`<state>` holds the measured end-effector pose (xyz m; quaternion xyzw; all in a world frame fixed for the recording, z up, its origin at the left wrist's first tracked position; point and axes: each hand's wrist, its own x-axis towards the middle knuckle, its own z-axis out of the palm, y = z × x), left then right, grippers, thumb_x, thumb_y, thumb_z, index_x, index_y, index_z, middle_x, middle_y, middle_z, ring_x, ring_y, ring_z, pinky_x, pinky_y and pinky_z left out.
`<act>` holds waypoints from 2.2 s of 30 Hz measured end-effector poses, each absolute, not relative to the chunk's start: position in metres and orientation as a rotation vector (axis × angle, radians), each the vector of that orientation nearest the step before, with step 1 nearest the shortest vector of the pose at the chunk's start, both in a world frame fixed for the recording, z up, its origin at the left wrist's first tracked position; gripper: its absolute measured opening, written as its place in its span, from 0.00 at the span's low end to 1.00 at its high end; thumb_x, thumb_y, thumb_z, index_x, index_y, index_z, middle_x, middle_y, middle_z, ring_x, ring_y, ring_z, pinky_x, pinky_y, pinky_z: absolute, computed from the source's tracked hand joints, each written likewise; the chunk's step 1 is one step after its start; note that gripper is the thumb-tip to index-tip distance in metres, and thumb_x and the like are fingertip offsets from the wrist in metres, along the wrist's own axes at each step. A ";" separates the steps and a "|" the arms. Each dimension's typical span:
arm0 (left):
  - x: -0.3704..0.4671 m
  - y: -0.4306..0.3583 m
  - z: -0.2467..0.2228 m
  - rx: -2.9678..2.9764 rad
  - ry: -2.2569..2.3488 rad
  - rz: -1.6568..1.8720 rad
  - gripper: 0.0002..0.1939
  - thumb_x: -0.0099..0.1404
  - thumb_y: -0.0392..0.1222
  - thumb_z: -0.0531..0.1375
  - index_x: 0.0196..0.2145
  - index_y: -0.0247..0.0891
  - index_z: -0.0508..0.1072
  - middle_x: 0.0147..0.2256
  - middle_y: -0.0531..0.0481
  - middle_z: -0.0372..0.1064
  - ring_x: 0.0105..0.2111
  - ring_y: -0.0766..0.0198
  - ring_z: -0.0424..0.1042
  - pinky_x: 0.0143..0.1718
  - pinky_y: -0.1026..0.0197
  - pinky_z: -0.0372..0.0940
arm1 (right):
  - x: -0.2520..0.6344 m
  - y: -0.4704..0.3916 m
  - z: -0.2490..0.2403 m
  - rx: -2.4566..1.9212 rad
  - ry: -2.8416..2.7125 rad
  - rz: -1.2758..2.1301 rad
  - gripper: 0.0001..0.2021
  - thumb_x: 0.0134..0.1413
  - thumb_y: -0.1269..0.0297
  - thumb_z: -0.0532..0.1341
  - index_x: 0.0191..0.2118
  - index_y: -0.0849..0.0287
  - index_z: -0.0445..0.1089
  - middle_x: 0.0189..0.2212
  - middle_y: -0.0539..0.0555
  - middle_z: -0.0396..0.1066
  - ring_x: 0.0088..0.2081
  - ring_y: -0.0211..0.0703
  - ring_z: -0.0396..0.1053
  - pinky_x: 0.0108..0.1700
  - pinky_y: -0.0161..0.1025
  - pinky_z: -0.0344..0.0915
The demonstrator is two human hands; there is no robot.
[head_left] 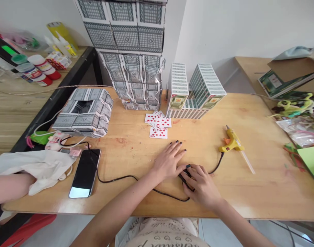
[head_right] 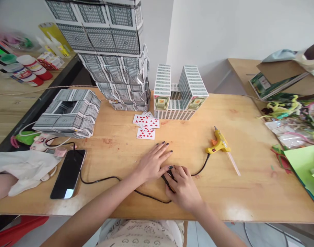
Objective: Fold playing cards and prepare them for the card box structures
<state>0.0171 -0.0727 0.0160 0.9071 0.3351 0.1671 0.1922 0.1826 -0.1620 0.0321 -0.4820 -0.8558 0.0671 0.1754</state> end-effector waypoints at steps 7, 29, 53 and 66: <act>0.021 -0.064 0.016 2.544 0.941 0.449 0.28 0.65 0.56 0.47 0.54 0.35 0.64 0.57 0.42 0.58 0.60 0.52 0.50 0.61 0.49 0.46 | 0.178 -0.160 0.031 -1.431 -2.406 0.158 0.12 0.52 0.69 0.57 0.43 0.63 0.72 0.36 0.61 0.70 0.44 0.52 0.61 0.44 0.49 0.61; 0.023 -0.065 0.019 2.524 0.958 0.439 0.27 0.64 0.56 0.48 0.52 0.34 0.65 0.55 0.41 0.60 0.59 0.52 0.52 0.61 0.50 0.47 | 0.175 -0.163 0.028 -1.423 -2.400 0.076 0.12 0.52 0.69 0.57 0.42 0.63 0.72 0.35 0.61 0.69 0.43 0.52 0.61 0.43 0.50 0.63; 0.027 -0.060 0.019 2.582 1.034 0.431 0.26 0.66 0.55 0.47 0.56 0.38 0.61 0.60 0.46 0.53 0.60 0.54 0.48 0.61 0.48 0.44 | 0.174 -0.152 0.021 -1.434 -2.388 0.020 0.11 0.52 0.70 0.58 0.42 0.58 0.73 0.38 0.58 0.71 0.43 0.50 0.61 0.43 0.48 0.60; 0.025 -0.057 0.017 2.541 1.028 0.485 0.23 0.68 0.52 0.45 0.56 0.42 0.61 0.60 0.47 0.50 0.62 0.54 0.44 0.61 0.47 0.45 | 0.189 -0.171 0.021 -1.669 -2.376 0.006 0.29 0.54 0.53 0.57 0.59 0.60 0.56 0.55 0.65 0.61 0.52 0.59 0.59 0.47 0.55 0.58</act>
